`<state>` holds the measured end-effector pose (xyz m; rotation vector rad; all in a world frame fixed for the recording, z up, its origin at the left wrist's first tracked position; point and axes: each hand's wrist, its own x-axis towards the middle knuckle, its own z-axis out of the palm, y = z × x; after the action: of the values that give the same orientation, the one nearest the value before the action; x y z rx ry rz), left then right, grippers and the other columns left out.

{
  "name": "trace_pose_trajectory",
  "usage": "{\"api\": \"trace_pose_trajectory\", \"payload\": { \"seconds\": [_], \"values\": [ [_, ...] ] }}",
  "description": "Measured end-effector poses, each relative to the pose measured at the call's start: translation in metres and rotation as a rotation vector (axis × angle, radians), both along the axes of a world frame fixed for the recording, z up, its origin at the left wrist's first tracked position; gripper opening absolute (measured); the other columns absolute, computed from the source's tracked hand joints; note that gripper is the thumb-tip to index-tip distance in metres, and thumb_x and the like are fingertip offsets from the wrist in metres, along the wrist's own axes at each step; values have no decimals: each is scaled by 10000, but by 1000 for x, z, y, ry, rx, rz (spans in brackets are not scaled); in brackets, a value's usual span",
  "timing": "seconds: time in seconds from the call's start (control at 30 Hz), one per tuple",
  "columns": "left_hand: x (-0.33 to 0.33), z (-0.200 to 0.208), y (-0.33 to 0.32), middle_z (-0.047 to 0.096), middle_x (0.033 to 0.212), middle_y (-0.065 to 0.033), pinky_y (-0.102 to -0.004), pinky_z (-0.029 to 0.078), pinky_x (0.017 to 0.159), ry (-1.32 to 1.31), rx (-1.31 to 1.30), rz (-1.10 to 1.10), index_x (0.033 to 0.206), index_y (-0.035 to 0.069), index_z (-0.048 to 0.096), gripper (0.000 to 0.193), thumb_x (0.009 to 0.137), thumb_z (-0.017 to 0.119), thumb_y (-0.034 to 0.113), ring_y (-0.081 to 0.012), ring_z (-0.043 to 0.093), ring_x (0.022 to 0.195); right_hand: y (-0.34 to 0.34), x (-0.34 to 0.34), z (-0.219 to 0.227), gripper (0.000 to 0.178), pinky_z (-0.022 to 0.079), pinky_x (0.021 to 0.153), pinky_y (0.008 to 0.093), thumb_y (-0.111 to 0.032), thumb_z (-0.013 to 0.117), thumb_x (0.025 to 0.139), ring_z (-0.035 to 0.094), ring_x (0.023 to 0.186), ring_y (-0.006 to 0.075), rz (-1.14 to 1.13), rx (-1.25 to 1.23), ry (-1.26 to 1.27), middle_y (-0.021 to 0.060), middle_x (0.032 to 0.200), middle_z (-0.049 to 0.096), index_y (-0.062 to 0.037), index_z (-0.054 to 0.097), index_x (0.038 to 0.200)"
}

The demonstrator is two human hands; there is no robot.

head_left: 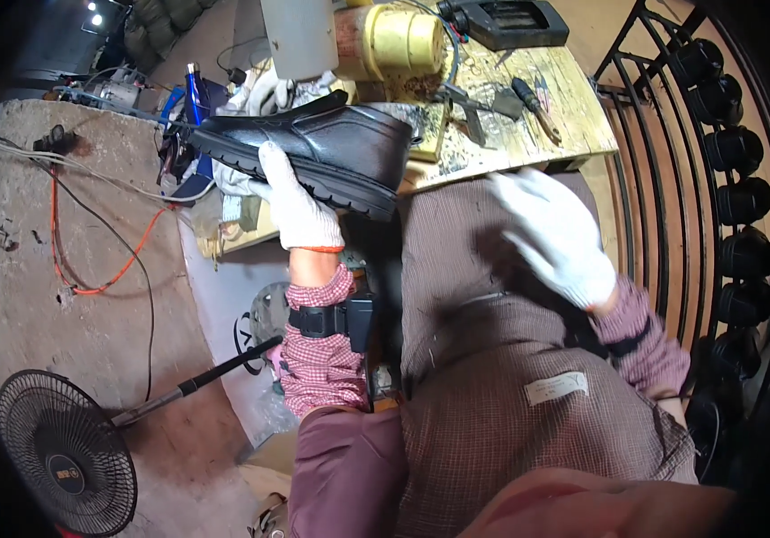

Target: Polishing and inspecting finished leather shoes at a shoe manufacturing workstation.

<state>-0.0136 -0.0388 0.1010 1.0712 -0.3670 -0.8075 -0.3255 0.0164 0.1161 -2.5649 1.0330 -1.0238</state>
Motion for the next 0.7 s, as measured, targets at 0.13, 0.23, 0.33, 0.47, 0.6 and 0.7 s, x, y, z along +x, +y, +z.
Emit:
{"api": "trace_pose_trajectory", "payload": {
  "seconds": [0.13, 0.23, 0.33, 0.47, 0.6, 0.7],
  "values": [
    [-45, 3, 26, 376, 1557, -135, -466, 340, 1163, -88, 101, -69, 1602, 95, 142, 875, 968, 644, 431, -278, 420, 1387, -47, 73, 5, 540, 523, 739, 380, -125, 499, 909, 634, 822, 251, 178, -491, 1, 85, 986, 669, -166, 520, 1447],
    [-32, -13, 38, 334, 1584, -166, -420, 280, 1183, -46, 78, -84, 1612, 84, 24, 926, 986, 618, 420, -272, 411, 1389, -37, 103, 28, 555, 510, 652, 370, -145, 514, 904, 618, 728, 220, 343, -439, -31, 68, 842, 638, -118, 494, 1458],
    [-35, 24, 47, 367, 1540, -169, -438, 388, 1113, -200, 134, -12, 1611, 76, -8, 1002, 963, 633, 491, -277, 460, 1314, -2, 72, 13, 605, 490, 568, 384, -133, 559, 857, 592, 589, 238, 267, -57, 319, 62, 660, 589, -38, 474, 1449],
    [-5, 14, 36, 437, 1527, -100, -507, 382, 1144, 85, -67, -61, 1520, 136, 374, 822, 908, 642, 615, -326, 478, 1340, 24, -4, -24, 513, 532, 596, 419, -100, 625, 811, 653, 618, 304, 173, 373, 118, 111, 663, 630, -86, 608, 1324],
    [2, -25, 49, 366, 1590, -89, -503, 277, 1203, 313, -232, -338, 1560, 163, 333, 811, 956, 483, 684, -330, 380, 1421, 42, -58, -36, 571, 563, 794, 333, -169, 688, 892, 716, 849, 256, -177, 612, -142, 150, 1015, 731, -50, 533, 1428],
    [-25, -52, 36, 389, 1577, -68, -483, 270, 1213, 290, -193, -379, 1563, 181, 335, 843, 940, 407, 744, -312, 378, 1427, 62, -72, -28, 609, 529, 948, 350, -285, 683, 947, 682, 1118, 257, -414, 843, -370, 193, 1269, 657, -13, 489, 1457]
  ]
}}
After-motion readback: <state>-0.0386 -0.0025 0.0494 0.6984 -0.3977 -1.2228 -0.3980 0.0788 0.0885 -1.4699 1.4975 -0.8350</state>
